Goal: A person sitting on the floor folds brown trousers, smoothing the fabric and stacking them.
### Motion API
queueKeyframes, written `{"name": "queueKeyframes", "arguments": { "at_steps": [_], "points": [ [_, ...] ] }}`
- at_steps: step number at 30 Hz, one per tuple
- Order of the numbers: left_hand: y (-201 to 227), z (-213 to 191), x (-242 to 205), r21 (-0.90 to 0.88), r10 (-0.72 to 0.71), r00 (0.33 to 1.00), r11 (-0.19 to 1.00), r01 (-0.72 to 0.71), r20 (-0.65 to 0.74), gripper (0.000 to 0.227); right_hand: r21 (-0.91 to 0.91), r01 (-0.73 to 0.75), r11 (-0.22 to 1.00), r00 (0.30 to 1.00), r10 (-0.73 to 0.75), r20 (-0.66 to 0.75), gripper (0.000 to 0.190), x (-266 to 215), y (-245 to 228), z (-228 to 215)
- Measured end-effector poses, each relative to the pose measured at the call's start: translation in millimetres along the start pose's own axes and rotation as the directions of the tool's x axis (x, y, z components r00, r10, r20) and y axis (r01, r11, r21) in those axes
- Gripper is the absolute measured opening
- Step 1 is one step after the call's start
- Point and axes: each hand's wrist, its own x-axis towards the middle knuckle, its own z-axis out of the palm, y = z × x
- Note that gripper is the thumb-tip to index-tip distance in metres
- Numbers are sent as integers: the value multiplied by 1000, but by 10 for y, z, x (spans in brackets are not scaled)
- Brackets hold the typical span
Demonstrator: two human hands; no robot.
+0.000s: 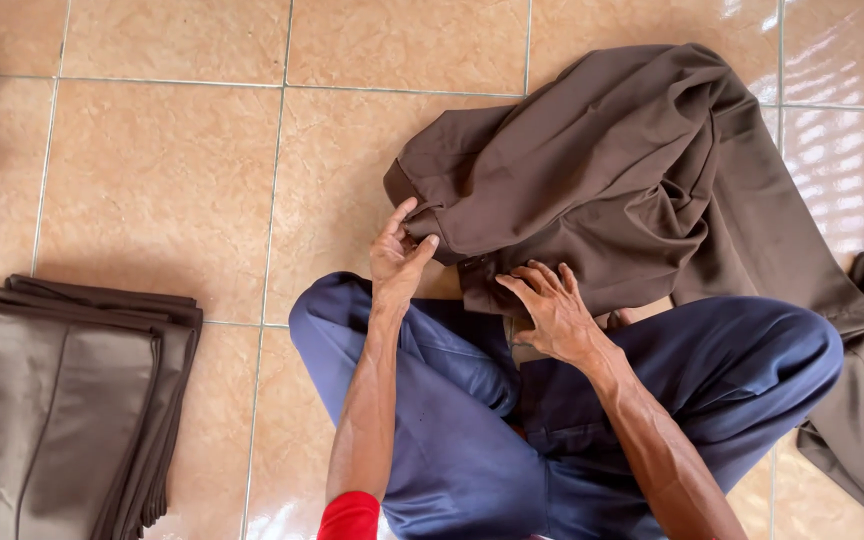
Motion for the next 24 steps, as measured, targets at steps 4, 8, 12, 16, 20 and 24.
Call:
{"name": "queueKeyframes", "arguments": {
  "at_steps": [4, 8, 12, 16, 20, 24],
  "points": [
    [-315, -150, 98, 263, 37, 999, 964, -37, 6, 58, -43, -23, 999, 1000, 23, -7, 71, 33, 190, 196],
    [-298, -166, 79, 636, 102, 994, 766, -95, 27, 59, -31, 5, 999, 996, -7, -89, 37, 75, 244, 228],
    [-185, -135, 49, 730, 192, 979, 660, -175, 61, 34, 65, 150, 987, 960, -130, -248, 19, 71, 151, 136],
    [-25, -108, 75, 674, 355, 935, 689, -267, 7, 18, 75, 255, 964, 884, -201, -421, 14, 57, 84, 82],
    [100, -106, 71, 435, 417, 897, 842, -320, -147, 11, 95, 229, 969, 884, -166, -437, 46, 35, 32, 25],
    [-12, -181, 88, 272, 334, 918, 923, -273, -213, 13, 53, -21, 998, 994, 27, -104, 101, 2, 178, 44]
  ]
}}
